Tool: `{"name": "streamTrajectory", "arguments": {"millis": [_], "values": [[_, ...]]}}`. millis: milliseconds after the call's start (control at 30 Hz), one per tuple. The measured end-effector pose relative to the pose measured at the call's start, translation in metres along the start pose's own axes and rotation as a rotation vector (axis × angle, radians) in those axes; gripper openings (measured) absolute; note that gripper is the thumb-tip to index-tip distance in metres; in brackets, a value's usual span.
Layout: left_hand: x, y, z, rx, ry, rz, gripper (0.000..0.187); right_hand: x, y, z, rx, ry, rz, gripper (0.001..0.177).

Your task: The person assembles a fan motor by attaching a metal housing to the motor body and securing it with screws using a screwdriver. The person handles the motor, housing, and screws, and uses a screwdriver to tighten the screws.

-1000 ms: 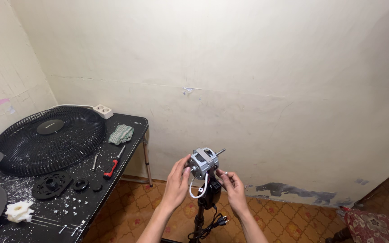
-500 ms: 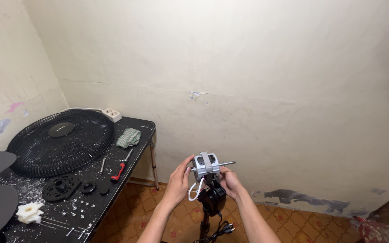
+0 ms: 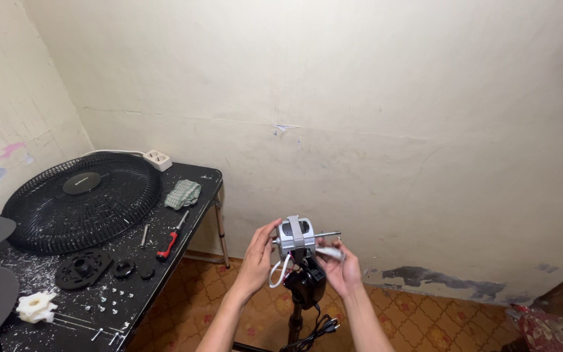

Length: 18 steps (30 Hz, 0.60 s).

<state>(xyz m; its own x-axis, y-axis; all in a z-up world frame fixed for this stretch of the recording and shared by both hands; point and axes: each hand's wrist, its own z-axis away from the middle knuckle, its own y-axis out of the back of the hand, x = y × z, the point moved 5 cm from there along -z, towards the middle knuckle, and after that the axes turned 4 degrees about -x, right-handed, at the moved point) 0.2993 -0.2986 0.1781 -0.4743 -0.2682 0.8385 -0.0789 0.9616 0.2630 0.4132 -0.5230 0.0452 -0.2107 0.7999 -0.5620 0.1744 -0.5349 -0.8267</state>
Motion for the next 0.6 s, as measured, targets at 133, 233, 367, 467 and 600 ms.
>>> {"name": "streamTrajectory", "arguments": {"millis": [133, 233, 367, 467, 600], "values": [[-0.007, -0.002, 0.002, 0.052, 0.052, -0.013, 0.047, -0.011, -0.028, 0.048, -0.066, 0.141, 0.187, 0.031], [-0.01, -0.003, 0.004, 0.112, 0.085, 0.012, 0.045, -0.014, -0.04, 0.066, -0.132, 0.211, 0.271, 0.028], [0.0, -0.001, 0.011, 0.18, -0.024, -0.066, 0.049, -0.015, -0.042, 0.069, -0.11, 0.22, 0.299, 0.025], [0.003, -0.003, 0.018, 0.183, 0.08, -0.05, 0.054, -0.011, -0.041, 0.068, -0.093, 0.247, 0.328, 0.025], [0.014, -0.007, 0.027, 0.171, 0.071, -0.062, 0.054, -0.005, -0.036, 0.069, -0.076, 0.297, 0.388, 0.025]]}}
